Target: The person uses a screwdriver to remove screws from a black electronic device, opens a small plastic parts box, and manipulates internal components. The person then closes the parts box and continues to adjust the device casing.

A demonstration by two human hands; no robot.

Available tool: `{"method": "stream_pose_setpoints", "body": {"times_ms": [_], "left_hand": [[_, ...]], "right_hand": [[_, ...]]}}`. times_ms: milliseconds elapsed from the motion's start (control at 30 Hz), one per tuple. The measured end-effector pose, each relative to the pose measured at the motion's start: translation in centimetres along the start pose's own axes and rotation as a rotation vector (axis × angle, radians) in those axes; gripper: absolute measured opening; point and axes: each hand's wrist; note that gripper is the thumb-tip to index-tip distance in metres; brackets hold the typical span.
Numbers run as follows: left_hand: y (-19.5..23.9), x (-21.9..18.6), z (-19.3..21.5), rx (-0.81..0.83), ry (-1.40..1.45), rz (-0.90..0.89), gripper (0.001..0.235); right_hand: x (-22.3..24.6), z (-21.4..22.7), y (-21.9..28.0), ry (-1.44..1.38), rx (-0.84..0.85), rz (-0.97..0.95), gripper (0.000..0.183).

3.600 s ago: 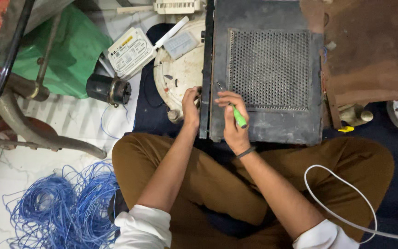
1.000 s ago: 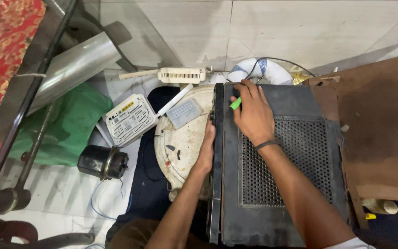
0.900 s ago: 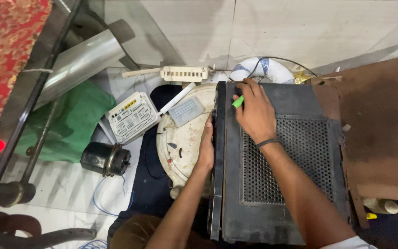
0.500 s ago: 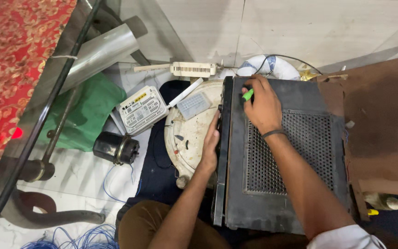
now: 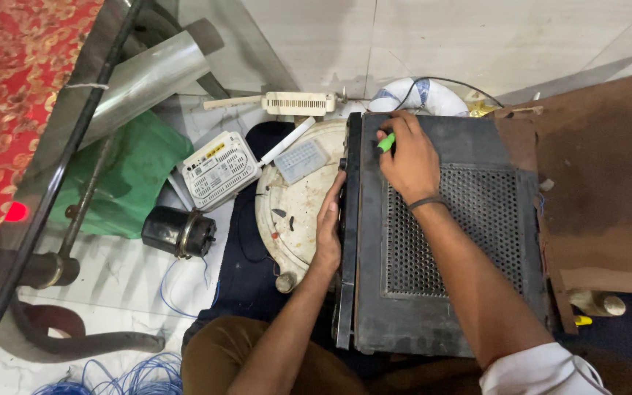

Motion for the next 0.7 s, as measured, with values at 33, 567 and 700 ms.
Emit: {"method": "stream_pose_setpoints", "body": {"times_ms": [33,567,700], "left_hand": [[0.0,0.1,-0.1,-0.009,0.005,0.018,0.079],[-0.5,0.3,-0.5,-0.006,0.027,0.081,0.074],[-0.7,0.8,-0.2,-0.007,0.089,0.111,0.079]], "right_hand": [[0.0,0.0,0.0,0.003,0.005,-0.012,0.018],[0.1,0.0,0.0,0.009,0.004,-0.015,0.017],[0.0,-0.1,-0.1,-0.011,0.002,-0.027,0.018]]}}
Point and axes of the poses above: each hand's wrist, its own y-axis away from the middle knuckle, its own z-axis out of the back of the hand, x = y × z, and after that the axes turned 14 degrees about -y, right-handed
